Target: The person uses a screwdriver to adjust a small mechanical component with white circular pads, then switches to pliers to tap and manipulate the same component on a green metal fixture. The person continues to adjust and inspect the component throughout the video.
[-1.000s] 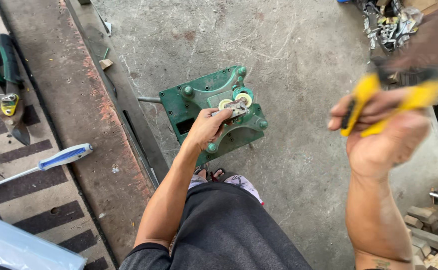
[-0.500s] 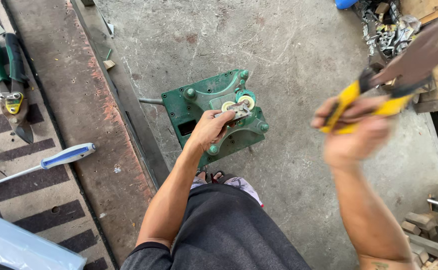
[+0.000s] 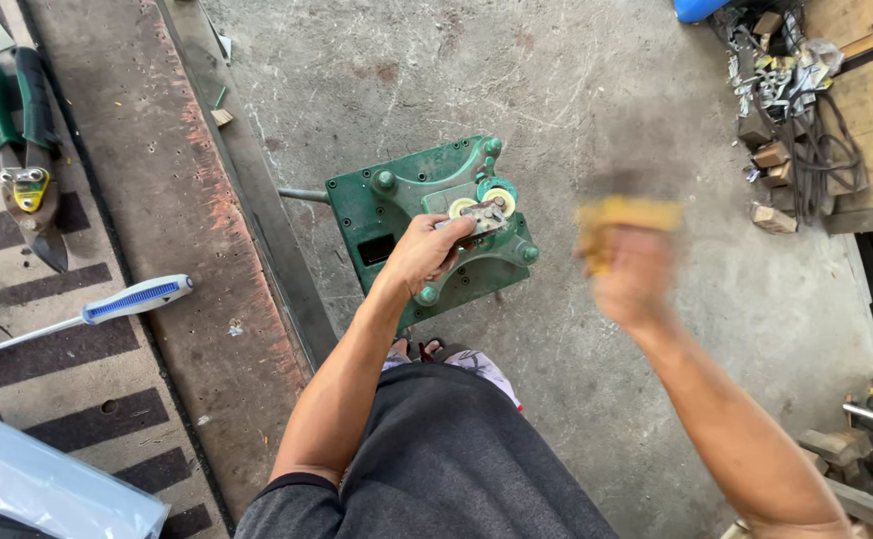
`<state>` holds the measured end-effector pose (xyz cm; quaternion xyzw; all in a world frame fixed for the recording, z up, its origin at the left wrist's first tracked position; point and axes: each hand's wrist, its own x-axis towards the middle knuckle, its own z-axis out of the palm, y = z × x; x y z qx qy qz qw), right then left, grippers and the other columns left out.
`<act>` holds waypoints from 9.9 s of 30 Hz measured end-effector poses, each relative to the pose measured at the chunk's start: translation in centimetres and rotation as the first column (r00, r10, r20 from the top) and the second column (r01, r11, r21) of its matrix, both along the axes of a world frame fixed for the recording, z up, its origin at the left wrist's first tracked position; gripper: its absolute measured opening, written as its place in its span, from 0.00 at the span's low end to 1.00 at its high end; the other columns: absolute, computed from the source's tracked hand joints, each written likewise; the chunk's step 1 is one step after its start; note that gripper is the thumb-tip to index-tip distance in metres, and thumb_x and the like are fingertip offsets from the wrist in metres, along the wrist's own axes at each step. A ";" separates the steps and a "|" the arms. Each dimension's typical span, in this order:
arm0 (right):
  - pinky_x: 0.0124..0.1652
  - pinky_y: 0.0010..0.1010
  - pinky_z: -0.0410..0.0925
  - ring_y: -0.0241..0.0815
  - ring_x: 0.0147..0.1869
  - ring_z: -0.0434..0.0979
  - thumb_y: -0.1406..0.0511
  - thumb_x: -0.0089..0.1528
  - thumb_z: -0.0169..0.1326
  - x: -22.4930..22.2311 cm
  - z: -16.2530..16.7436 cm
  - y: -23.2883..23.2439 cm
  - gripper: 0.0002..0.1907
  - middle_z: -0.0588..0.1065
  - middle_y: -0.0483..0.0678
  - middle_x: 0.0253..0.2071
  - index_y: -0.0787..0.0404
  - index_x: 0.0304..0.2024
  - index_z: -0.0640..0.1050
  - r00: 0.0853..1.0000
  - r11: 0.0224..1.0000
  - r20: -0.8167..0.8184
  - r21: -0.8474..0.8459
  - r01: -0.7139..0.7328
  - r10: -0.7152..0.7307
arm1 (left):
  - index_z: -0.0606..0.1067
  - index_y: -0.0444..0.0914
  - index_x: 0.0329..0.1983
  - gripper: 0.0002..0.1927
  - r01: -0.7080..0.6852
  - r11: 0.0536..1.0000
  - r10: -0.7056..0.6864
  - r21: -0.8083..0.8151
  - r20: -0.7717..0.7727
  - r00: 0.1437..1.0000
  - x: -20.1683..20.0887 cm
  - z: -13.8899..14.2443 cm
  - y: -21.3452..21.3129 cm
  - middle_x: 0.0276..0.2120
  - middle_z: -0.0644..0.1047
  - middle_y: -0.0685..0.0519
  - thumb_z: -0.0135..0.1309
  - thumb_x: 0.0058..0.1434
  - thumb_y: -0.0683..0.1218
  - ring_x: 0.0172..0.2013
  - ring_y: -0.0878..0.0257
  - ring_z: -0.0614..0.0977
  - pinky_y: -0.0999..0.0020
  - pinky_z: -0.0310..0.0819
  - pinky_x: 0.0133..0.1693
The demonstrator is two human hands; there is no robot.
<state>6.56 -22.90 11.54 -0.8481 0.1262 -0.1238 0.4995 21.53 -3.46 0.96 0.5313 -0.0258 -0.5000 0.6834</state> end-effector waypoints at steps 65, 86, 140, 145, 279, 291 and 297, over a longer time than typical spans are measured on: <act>0.27 0.26 0.73 0.38 0.33 0.81 0.51 0.76 0.44 -1.6 2.1 -0.1 0.19 0.73 0.52 0.41 0.59 0.48 0.67 0.911 0.994 0.397 0.066 0.088 -0.107 | 0.61 0.39 0.73 0.36 -0.377 0.822 -0.378 0.426 0.905 0.197 -5.9 -2.3 -0.2 0.35 0.71 0.43 0.57 0.63 0.49 0.27 0.47 0.81 0.52 0.76 0.25; 0.22 0.30 0.68 0.34 0.24 0.78 0.47 0.70 0.42 1.3 -1.0 0.3 0.25 0.78 0.53 0.24 0.61 0.38 0.74 0.865 0.963 -0.496 -0.260 -0.065 -0.076 | 0.62 0.38 0.73 0.33 -0.390 0.812 -0.422 0.433 0.899 0.121 -5.6 -1.4 -0.5 0.38 0.72 0.42 0.54 0.64 0.45 0.28 0.48 0.82 0.55 0.78 0.25; 0.17 0.27 0.71 0.35 0.22 0.78 0.44 0.70 0.38 -0.1 0.1 -0.9 0.31 0.79 0.50 0.29 0.63 0.49 0.75 0.968 0.964 -0.232 -0.264 0.034 -0.097 | 0.64 0.42 0.72 0.34 -0.396 0.832 -0.363 0.388 0.921 0.141 -4.7 -1.0 0.2 0.38 0.71 0.44 0.59 0.62 0.48 0.31 0.49 0.81 0.53 0.76 0.27; 0.24 0.25 0.73 0.36 0.30 0.81 0.46 0.78 0.43 -0.8 0.7 -0.9 0.25 0.76 0.49 0.32 0.60 0.43 0.70 0.875 0.985 0.452 0.063 0.162 -0.173 | 0.64 0.42 0.72 0.33 -0.376 0.826 -0.391 0.421 0.907 0.156 -4.8 -1.0 0.1 0.38 0.71 0.44 0.58 0.63 0.47 0.32 0.49 0.80 0.53 0.76 0.28; 0.59 0.34 0.72 0.44 0.60 0.77 0.67 0.57 0.73 -11.6 -5.9 5.7 0.38 0.74 0.56 0.60 0.68 0.66 0.70 0.870 0.745 0.311 0.661 0.091 -0.382 | 0.62 0.32 0.71 0.28 0.141 0.900 -0.033 -0.413 0.258 0.965 -16.3 3.9 2.2 0.52 0.76 0.52 0.46 0.76 0.54 0.51 0.69 0.76 0.72 0.74 0.53; 0.52 0.35 0.76 0.46 0.57 0.80 0.73 0.60 0.68 -11.9 -7.0 3.3 0.31 0.76 0.56 0.61 0.59 0.65 0.74 0.832 0.752 0.536 0.605 -0.261 -0.143 | 0.67 0.31 0.65 0.25 0.237 0.944 -0.078 -0.230 0.540 0.838 -15.8 5.3 2.9 0.42 0.81 0.48 0.52 0.73 0.52 0.42 0.63 0.83 0.68 0.78 0.45; 0.47 0.35 0.75 0.47 0.51 0.80 0.69 0.62 0.67 -11.9 -6.3 3.2 0.28 0.76 0.56 0.58 0.60 0.64 0.74 0.853 0.714 0.500 0.653 -0.254 -0.154 | 0.69 0.37 0.65 0.27 0.218 0.973 -0.031 -0.072 0.899 0.437 -15.9 4.8 3.0 0.38 0.76 0.48 0.62 0.66 0.49 0.36 0.53 0.81 0.60 0.75 0.37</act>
